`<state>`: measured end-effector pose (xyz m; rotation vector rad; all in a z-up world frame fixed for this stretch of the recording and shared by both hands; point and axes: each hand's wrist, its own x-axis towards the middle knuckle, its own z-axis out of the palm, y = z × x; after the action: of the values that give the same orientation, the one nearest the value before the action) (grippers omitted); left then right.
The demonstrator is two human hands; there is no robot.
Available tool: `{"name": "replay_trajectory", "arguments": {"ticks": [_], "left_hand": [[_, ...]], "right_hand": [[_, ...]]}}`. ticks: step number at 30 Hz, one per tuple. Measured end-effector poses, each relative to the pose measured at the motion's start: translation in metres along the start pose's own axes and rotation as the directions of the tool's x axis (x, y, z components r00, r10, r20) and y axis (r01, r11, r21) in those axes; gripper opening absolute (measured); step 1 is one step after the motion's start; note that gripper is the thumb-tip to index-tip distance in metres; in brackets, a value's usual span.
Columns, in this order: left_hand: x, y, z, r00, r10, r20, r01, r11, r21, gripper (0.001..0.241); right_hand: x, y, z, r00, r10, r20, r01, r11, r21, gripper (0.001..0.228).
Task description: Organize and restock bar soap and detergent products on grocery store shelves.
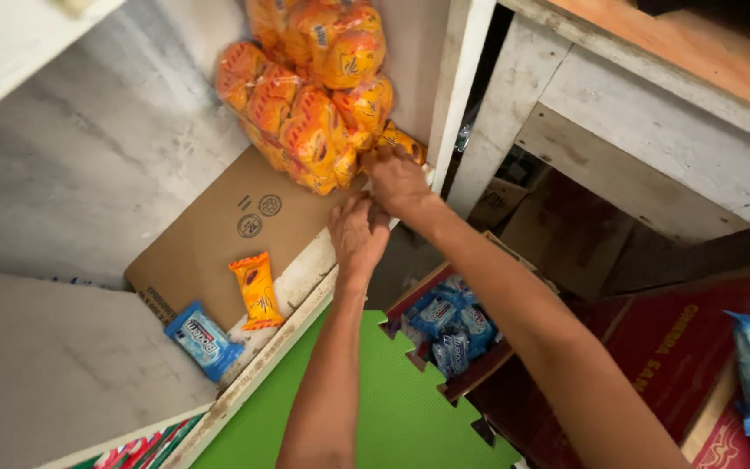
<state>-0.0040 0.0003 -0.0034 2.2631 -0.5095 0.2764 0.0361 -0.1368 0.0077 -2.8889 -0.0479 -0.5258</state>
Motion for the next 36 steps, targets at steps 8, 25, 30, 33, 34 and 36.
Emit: {"name": "replay_trajectory", "arguments": {"ticks": [8,25,30,33,34,36], "left_hand": [[-0.01,-0.058,-0.019,0.972,-0.132,-0.195,0.058,0.936,-0.346,0.03],[-0.042,-0.179,-0.053,0.883,-0.427,-0.195,0.326,0.857,-0.399,0.068],[-0.008,-0.092,-0.032,0.861,-0.496,0.112,0.31,0.337,-0.889,0.046],[0.006,-0.069,-0.009,0.797,-0.533,0.286,0.478,0.265,-0.838,0.048],[0.01,-0.057,-0.006,0.795,-0.534,0.289,0.479,0.26,-0.838,0.048],[0.021,-0.034,-0.004,0.745,-0.563,0.357,0.558,0.234,-0.796,0.054]], "right_hand": [[-0.042,-0.029,-0.041,0.968,-0.206,-0.141,0.222,0.969,0.106,0.023],[-0.044,-0.135,0.012,0.982,-0.173,0.07,0.051,0.609,0.792,0.023],[-0.024,-0.078,-0.067,0.81,-0.131,0.572,-0.48,0.411,0.775,0.044],[-0.021,-0.03,-0.063,0.836,-0.235,0.496,-0.373,0.421,0.827,0.06],[-0.02,-0.022,-0.063,0.834,-0.234,0.5,-0.375,0.423,0.825,0.06],[-0.017,-0.006,-0.062,0.854,-0.176,0.489,-0.255,0.677,0.69,0.074]]}}
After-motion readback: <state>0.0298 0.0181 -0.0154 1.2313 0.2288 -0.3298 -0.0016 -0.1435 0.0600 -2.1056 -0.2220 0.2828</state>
